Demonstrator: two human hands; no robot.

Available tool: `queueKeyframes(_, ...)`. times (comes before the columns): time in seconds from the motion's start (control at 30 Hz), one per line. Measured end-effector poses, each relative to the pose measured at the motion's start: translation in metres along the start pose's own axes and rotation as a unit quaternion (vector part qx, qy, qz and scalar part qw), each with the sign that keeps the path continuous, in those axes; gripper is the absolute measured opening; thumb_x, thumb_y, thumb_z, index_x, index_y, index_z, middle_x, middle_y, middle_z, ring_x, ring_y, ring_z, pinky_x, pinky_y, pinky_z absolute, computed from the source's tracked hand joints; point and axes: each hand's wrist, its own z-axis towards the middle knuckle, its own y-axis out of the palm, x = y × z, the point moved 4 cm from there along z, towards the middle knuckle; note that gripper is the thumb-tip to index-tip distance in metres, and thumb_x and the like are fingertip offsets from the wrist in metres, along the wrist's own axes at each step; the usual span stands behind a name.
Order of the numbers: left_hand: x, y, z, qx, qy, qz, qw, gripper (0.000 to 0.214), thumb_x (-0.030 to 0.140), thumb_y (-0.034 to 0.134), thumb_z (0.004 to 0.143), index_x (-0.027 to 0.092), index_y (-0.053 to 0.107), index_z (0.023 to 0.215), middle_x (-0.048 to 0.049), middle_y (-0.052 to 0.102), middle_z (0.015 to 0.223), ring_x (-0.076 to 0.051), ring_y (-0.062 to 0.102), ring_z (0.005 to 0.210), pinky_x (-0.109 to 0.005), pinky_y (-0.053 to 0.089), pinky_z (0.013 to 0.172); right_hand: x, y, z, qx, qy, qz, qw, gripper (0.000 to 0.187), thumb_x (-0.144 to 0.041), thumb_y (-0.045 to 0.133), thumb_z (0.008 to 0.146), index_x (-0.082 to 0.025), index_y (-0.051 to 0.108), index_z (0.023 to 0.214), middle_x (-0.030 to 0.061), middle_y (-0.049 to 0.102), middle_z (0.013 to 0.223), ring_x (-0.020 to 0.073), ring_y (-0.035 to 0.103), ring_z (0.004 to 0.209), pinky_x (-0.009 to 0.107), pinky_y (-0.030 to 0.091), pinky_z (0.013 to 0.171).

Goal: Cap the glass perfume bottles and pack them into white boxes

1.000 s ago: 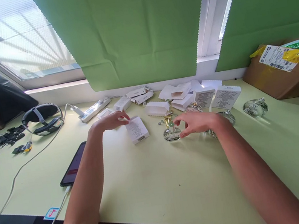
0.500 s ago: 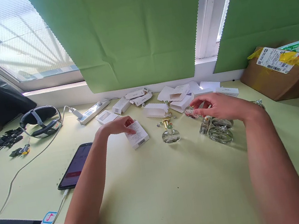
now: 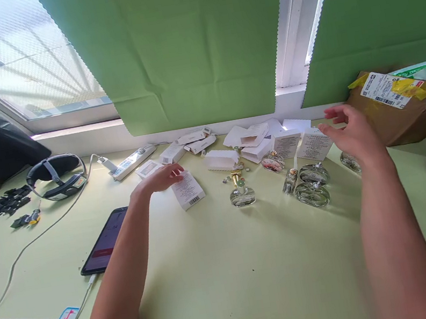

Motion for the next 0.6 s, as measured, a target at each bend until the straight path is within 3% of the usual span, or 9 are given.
queueKeyframes(0.17,0.02,-0.003,-0.004,0.032,0.057,-0.014,0.998,0.042,0.051,0.044,0.092,0.027,0.053,0.125,-0.007,0.062,0.124,-0.022,0.059,0.113,-0.032,0.05,0.087,0.04,0.017,0.011,-0.013,0.024,-0.103,0.994,0.065,-0.04,0.062,0.079,-0.018,0.049,0.139,0.0204,0.053,0.138,0.0326,0.039,0.133,0.042,0.035,0.101)
queueKeyframes(0.37,0.036,-0.002,-0.006,0.024,0.07,-0.01,0.997,0.039,0.047,0.043,0.093,0.024,0.055,0.122,-0.0077,0.064,0.118,-0.023,0.06,0.11,-0.034,0.051,0.085,0.061,0.029,0.012,-0.083,0.031,-0.13,0.988,0.053,-0.038,0.056,0.081,-0.02,0.056,0.131,0.0185,0.056,0.129,0.0327,0.049,0.123,0.042,0.036,0.102)
queueKeyframes(0.6,0.039,0.007,-0.002,-0.012,0.074,0.003,0.997,0.041,0.051,0.045,0.092,0.025,0.056,0.122,-0.0079,0.063,0.121,-0.02,0.061,0.108,-0.031,0.05,0.087,0.069,0.034,0.012,-0.084,0.029,-0.158,0.983,0.057,-0.047,0.053,0.083,-0.015,0.059,0.13,0.0235,0.047,0.127,0.0334,0.056,0.11,0.04,0.044,0.093)
